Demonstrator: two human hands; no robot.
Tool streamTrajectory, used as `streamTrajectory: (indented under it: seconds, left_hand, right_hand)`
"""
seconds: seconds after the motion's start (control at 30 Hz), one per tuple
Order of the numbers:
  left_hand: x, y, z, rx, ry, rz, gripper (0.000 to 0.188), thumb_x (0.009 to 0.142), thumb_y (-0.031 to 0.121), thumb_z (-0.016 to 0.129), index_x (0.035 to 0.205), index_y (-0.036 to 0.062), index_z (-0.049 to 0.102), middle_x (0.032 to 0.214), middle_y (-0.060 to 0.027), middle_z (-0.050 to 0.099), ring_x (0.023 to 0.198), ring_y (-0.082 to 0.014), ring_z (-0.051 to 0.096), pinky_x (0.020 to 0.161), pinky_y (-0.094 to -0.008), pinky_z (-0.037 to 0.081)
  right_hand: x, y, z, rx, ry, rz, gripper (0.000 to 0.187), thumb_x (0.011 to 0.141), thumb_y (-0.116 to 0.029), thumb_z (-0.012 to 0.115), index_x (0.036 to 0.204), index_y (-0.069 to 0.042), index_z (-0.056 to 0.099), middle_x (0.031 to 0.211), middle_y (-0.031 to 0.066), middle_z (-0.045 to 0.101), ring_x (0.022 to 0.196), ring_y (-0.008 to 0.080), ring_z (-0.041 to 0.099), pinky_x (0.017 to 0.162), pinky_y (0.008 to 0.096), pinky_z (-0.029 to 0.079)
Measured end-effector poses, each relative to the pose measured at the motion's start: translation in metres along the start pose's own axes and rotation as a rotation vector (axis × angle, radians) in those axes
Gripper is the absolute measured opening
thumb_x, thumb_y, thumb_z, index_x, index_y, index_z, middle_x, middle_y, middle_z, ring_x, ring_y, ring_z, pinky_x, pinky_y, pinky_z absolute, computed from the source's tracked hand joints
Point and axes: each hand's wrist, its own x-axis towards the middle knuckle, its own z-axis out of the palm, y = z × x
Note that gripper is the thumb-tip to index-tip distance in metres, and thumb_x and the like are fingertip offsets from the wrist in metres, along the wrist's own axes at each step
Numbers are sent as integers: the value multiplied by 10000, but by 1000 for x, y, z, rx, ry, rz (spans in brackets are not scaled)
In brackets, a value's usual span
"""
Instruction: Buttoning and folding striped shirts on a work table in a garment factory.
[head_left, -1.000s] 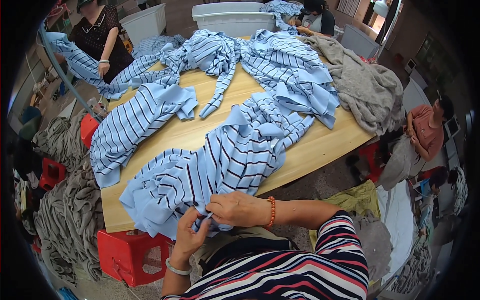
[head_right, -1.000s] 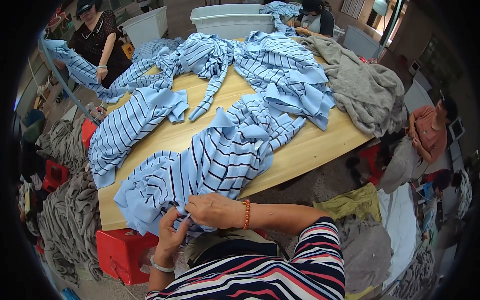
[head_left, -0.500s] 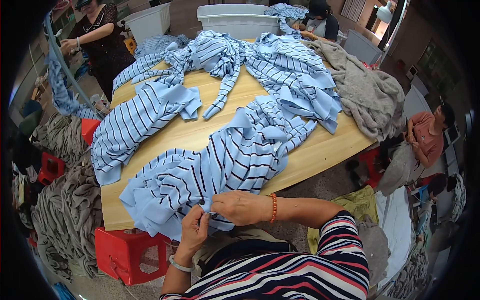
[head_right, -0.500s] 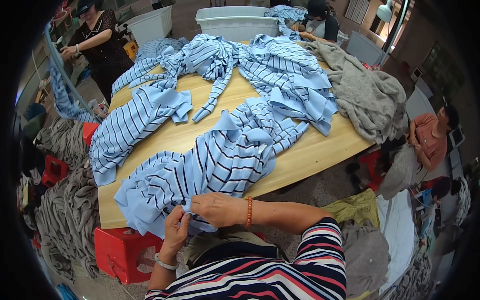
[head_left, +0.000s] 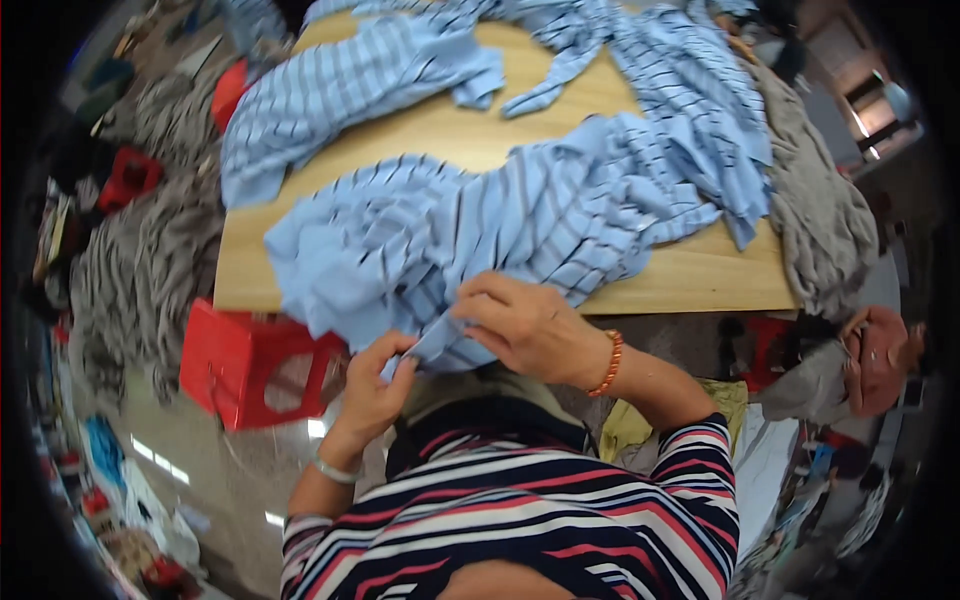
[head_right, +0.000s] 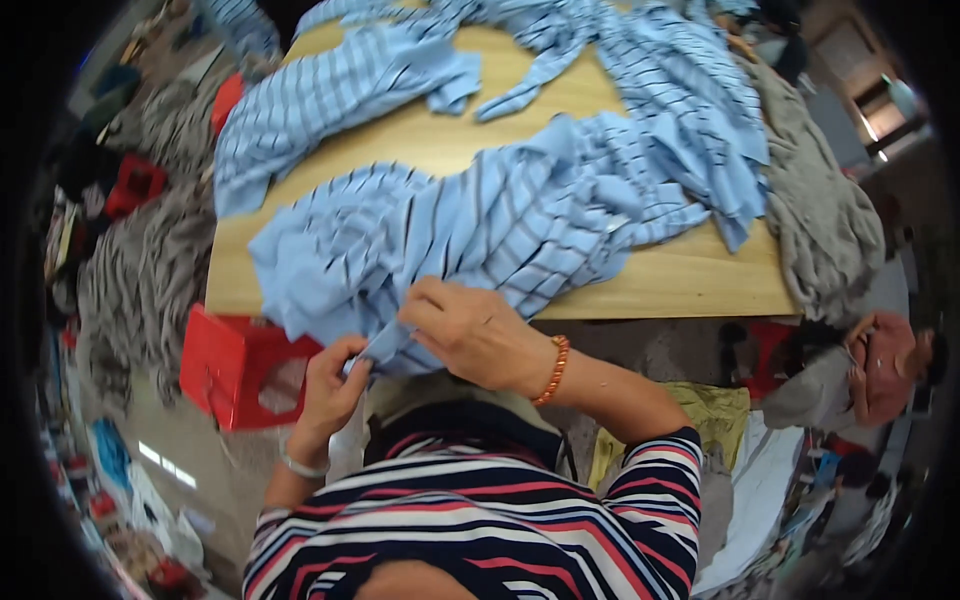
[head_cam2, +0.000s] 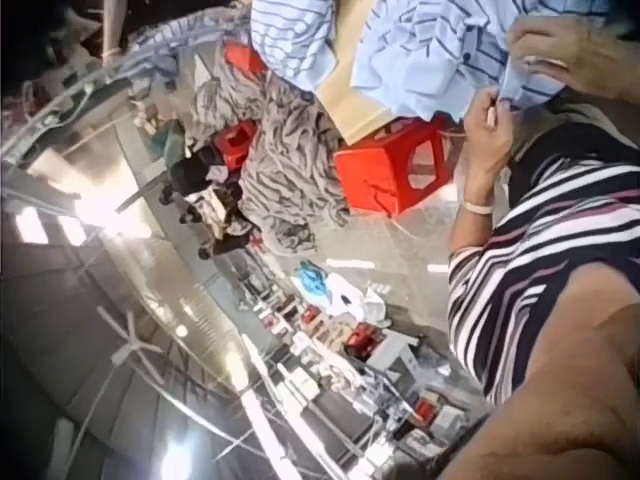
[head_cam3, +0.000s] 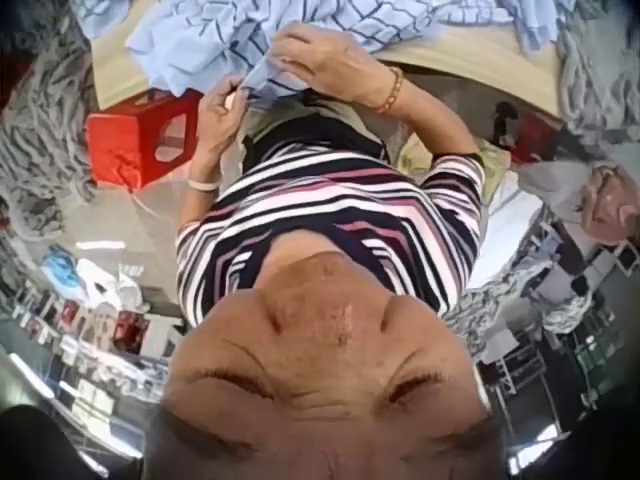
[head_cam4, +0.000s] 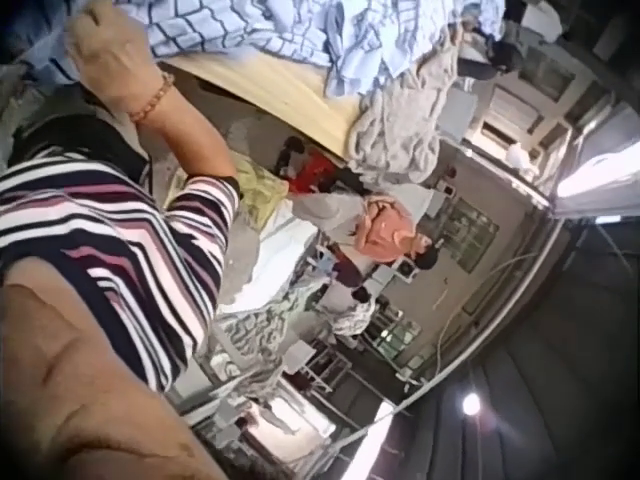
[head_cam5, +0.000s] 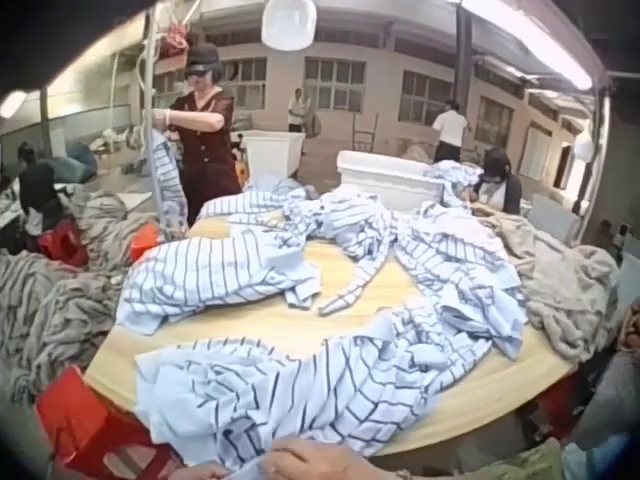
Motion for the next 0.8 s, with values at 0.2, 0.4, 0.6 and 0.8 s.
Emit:
streamTrajectory:
  seconds: [0.2, 0.4, 0.6, 0.8]
  left_hand:
    - [-7, 8, 15, -49, 48, 60, 209, 816, 30, 631, 1021, 18, 593, 888, -80, 613, 805, -192, 582, 736, -279, 457]
    - [0, 2, 20, 183, 86, 183, 317, 659, -16, 683, 963, 64, 644, 822, -85, 648, 732, -259, 581, 692, -342, 438]
    - [23, -10, 20, -82, -289, -24, 329, 737, 23, 683, 1060, 60, 630, 902, -73, 666, 844, -195, 632, 778, -339, 458]
    - [47, -60, 34, -1419, -433, -320, 491, 840, 270, 691, 1261, 74, 531, 1080, -93, 590, 980, -213, 561, 800, -340, 481]
  right_hand:
    - [4, -4, 14, 22, -118, -58, 171, 761, -22, 684, 921, -47, 630, 848, 87, 573, 707, 265, 608, 570, 341, 484]
    - [0, -12, 5, -57, -109, -112, 133, 758, -4, 678, 880, -40, 637, 811, 84, 579, 641, 258, 603, 534, 322, 481]
    - [-11, -11, -1, -100, -76, -111, 178, 743, 1, 672, 907, -36, 614, 819, 100, 575, 674, 265, 609, 551, 340, 494]
    - [-13, -7, 12, -8, -100, -147, 214, 745, -6, 636, 936, -49, 553, 839, 94, 527, 689, 293, 593, 557, 373, 497]
